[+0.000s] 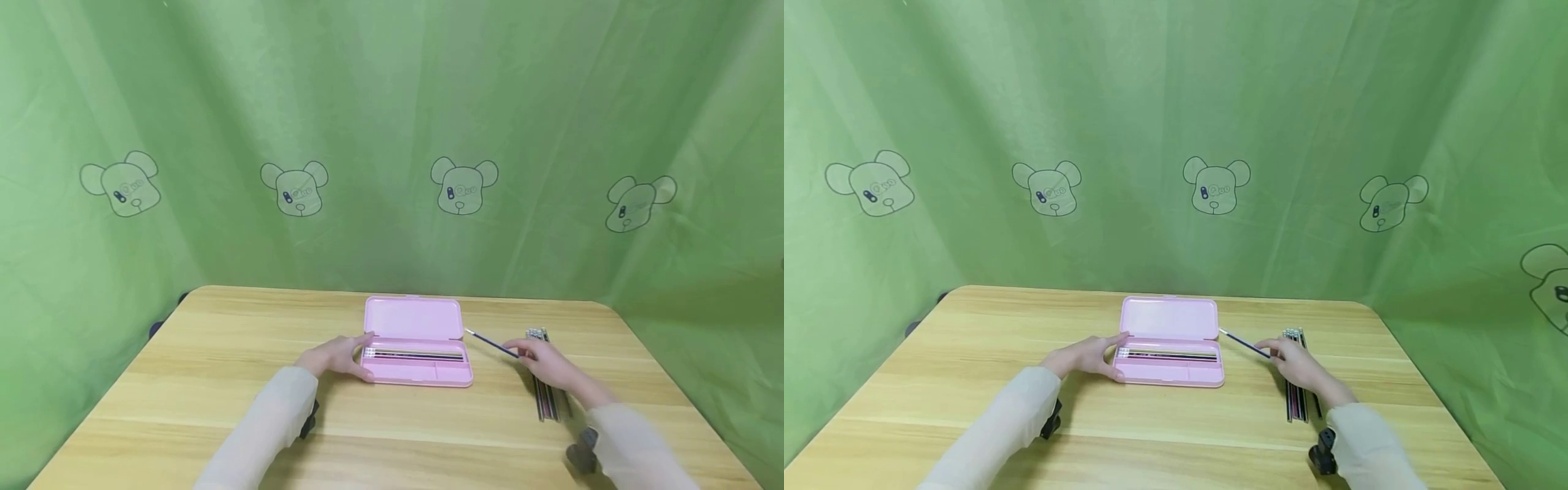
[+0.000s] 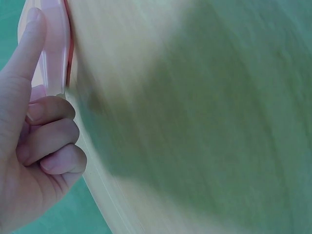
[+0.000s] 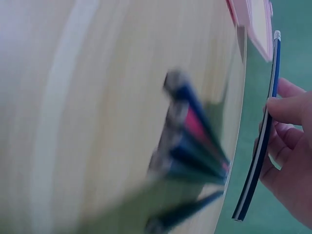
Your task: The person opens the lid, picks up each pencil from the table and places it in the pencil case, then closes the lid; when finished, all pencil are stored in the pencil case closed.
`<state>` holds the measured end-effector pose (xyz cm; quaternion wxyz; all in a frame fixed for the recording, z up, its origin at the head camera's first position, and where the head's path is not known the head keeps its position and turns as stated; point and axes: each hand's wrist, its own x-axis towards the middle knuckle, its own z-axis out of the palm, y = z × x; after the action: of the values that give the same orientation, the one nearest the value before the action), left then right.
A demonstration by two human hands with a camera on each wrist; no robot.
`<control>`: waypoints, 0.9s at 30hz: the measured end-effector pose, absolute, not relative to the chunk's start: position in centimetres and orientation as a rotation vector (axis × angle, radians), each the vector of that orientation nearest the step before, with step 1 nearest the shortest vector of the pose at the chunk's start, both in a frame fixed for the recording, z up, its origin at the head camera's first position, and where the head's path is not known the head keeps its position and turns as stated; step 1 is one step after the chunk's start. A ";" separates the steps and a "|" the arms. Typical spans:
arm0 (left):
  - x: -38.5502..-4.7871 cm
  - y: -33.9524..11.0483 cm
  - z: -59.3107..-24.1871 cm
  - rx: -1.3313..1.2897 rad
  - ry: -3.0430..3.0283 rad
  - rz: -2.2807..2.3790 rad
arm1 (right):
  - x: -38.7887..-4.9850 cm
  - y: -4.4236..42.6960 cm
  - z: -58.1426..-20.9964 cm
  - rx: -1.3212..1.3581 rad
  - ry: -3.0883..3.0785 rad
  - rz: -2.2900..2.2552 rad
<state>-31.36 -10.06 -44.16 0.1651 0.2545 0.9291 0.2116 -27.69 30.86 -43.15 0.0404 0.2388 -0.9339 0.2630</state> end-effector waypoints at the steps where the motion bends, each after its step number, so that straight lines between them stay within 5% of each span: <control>1: -31.3 -10.0 -44.1 0.723 2.647 0.604 | -27.9 30.4 -43.1 0.745 -2.859 0.809; 27: -31.4 -9.9 -44.2 0.698 2.648 0.592 | -31.0 19.8 -44.4 1.063 -2.810 0.645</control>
<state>-31.38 -9.93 -44.17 0.1694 0.2456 0.9315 0.2083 -31.00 19.83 -44.37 0.0343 0.3457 -0.9140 0.2097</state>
